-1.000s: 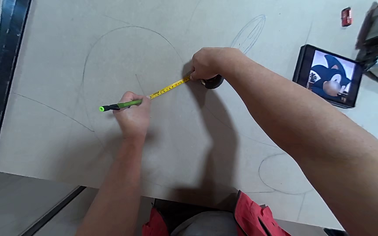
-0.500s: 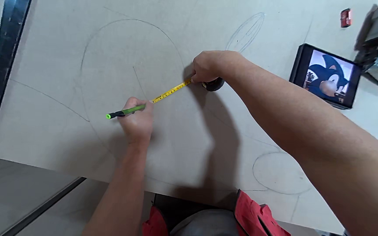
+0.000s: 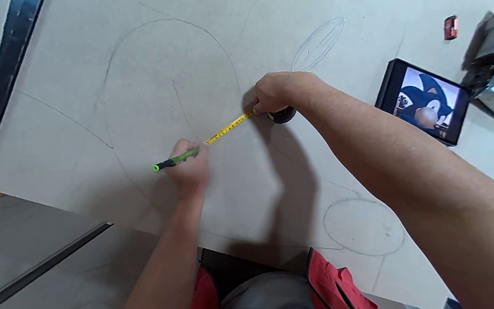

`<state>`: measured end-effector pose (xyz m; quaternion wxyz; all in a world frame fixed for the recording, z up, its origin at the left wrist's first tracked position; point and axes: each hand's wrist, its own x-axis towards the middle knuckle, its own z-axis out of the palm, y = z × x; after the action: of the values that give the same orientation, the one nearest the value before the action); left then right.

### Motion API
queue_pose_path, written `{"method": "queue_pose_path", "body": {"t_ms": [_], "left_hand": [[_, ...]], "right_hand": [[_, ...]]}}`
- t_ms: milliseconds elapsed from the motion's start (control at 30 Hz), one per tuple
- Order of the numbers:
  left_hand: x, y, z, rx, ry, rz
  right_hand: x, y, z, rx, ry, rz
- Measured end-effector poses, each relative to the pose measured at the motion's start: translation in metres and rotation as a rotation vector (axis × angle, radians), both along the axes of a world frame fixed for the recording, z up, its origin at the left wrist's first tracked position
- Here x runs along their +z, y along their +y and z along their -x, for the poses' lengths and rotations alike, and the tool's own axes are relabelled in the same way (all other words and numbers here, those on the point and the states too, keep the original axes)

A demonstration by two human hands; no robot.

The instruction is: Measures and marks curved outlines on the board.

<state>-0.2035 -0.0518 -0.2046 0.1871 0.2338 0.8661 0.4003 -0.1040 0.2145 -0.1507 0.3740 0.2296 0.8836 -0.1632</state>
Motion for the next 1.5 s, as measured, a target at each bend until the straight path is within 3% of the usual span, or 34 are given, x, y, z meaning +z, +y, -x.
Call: {"method": "queue_pose_path", "body": {"t_ms": [433, 633, 767, 1000, 1133, 1233, 1367, 1500], "left_hand": [[0.011, -0.016, -0.036, 0.012, -0.056, 0.124], [0.007, -0.017, -0.037, 0.025, -0.074, 0.034], [0.012, -0.04, -0.027, -0.031, -0.16, -0.002], [0.019, -0.126, 0.012, -0.24, -0.242, 0.156], [0.023, -0.133, 0.034, -0.372, -0.372, 0.185], [0.028, -0.127, 0.05, -0.493, -0.463, 0.286], [0.024, -0.13, 0.085, -0.733, -0.396, 0.291], [0.024, -0.137, 0.137, -0.779, -0.34, 0.262]], "right_hand": [[0.003, -0.008, -0.015, 0.057, -0.023, 0.015], [0.003, -0.01, -0.021, 0.043, 0.003, 0.016], [0.002, -0.022, -0.058, -0.03, 0.138, 0.093], [-0.007, -0.114, -0.193, -0.42, 0.371, 0.178], [-0.018, -0.195, -0.246, -0.797, 0.457, 0.115], [-0.021, -0.252, -0.258, -1.078, 0.471, -0.003], [-0.023, -0.319, -0.25, -1.376, 0.489, -0.137], [-0.026, -0.37, -0.227, -1.533, 0.47, -0.205]]}}
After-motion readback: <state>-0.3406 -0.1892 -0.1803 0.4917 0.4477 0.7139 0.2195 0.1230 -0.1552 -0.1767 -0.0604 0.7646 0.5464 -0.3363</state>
